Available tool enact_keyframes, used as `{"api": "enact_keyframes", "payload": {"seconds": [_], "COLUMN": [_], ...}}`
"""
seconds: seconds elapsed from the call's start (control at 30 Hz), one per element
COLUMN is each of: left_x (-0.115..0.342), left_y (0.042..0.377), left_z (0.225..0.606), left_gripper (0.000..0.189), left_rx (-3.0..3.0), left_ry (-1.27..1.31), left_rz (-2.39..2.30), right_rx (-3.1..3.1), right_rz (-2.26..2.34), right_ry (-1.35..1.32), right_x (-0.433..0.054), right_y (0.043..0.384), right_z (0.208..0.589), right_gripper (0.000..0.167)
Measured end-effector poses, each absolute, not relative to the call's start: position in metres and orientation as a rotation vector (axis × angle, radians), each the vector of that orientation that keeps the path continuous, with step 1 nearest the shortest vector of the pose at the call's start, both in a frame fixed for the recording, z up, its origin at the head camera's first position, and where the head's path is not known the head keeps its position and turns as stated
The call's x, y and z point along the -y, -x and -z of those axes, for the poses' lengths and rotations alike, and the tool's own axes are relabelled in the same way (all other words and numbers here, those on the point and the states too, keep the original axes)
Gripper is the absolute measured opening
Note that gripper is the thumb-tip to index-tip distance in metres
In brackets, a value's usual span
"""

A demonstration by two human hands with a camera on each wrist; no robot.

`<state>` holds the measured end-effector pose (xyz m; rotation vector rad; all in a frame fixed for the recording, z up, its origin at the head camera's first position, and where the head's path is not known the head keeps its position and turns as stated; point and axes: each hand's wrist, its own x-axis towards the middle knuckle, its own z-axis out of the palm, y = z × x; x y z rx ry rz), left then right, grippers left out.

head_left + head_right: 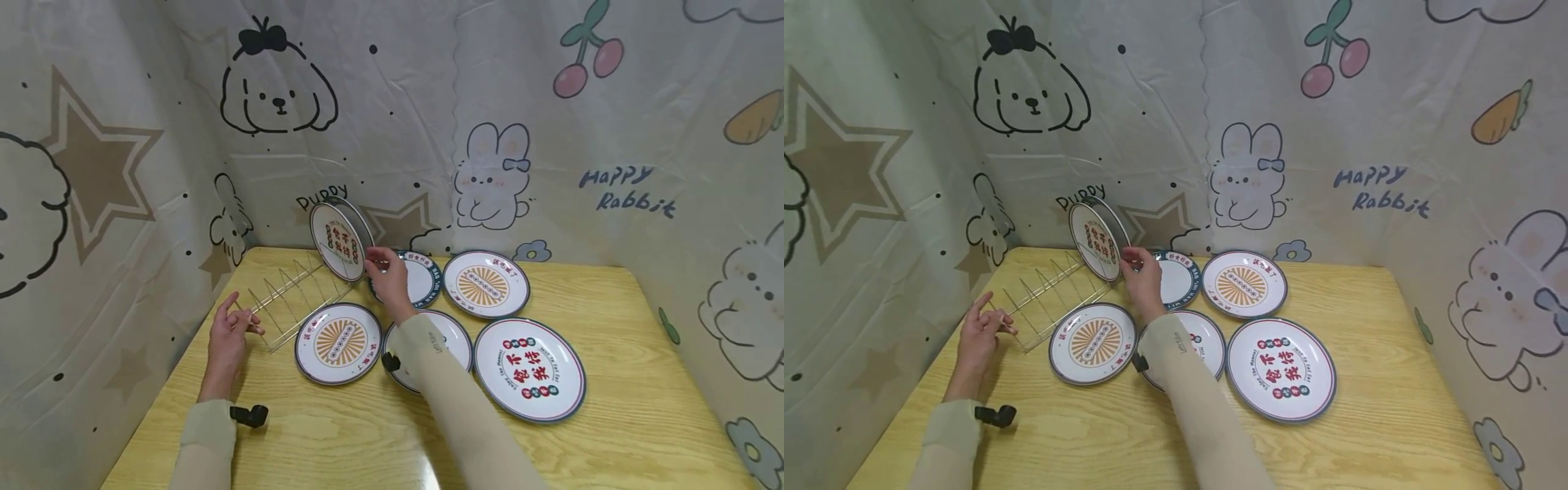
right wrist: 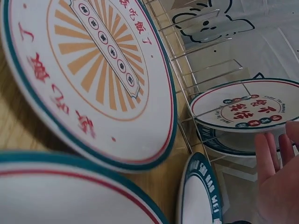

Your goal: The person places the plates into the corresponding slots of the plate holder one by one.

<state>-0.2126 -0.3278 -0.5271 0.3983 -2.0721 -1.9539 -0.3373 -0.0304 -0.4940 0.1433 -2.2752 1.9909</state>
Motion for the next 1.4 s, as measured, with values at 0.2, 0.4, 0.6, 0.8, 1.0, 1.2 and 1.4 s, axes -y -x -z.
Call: {"api": "enact_keyframes", "payload": {"seconds": [0.2,0.4,0.6,0.8,1.0,1.2,1.4], "left_x": [0.327,0.325,0.326,0.326,0.328,0.326,0.325], "left_y": [0.213,0.211,0.211,0.214,0.213,0.213,0.213], "left_z": [0.529,0.526,0.527,0.527,0.52,0.519,0.524], "left_gripper": [0.059,0.059,0.058,0.059,0.059,0.058,0.059], "left_rx": [2.065,2.057,2.021,2.004,2.041,2.006,1.996], "left_ry": [-0.402,-0.406,-0.429,-0.442,-0.427,-0.444,-0.445], "left_rz": [1.956,1.963,1.983,2.027,1.996,2.008,2.031], "right_rx": [2.235,2.229,2.296,2.433,2.449,2.511,2.526], "right_rz": [-2.039,-2.078,-2.086,-1.997,-1.964,-1.839,-1.727], "right_ry": [-0.234,-0.297,-0.326,-0.268,-0.162,-0.032,0.144], "right_x": [0.012,-0.019,-0.062,-0.122,-0.182,-0.241,-0.292], "right_y": [0.336,0.327,0.308,0.281,0.25,0.211,0.169], "right_z": [0.488,0.476,0.465,0.457,0.454,0.461,0.483], "right_gripper": [0.03,0.03,0.033,0.037,0.038,0.043,0.048]}}
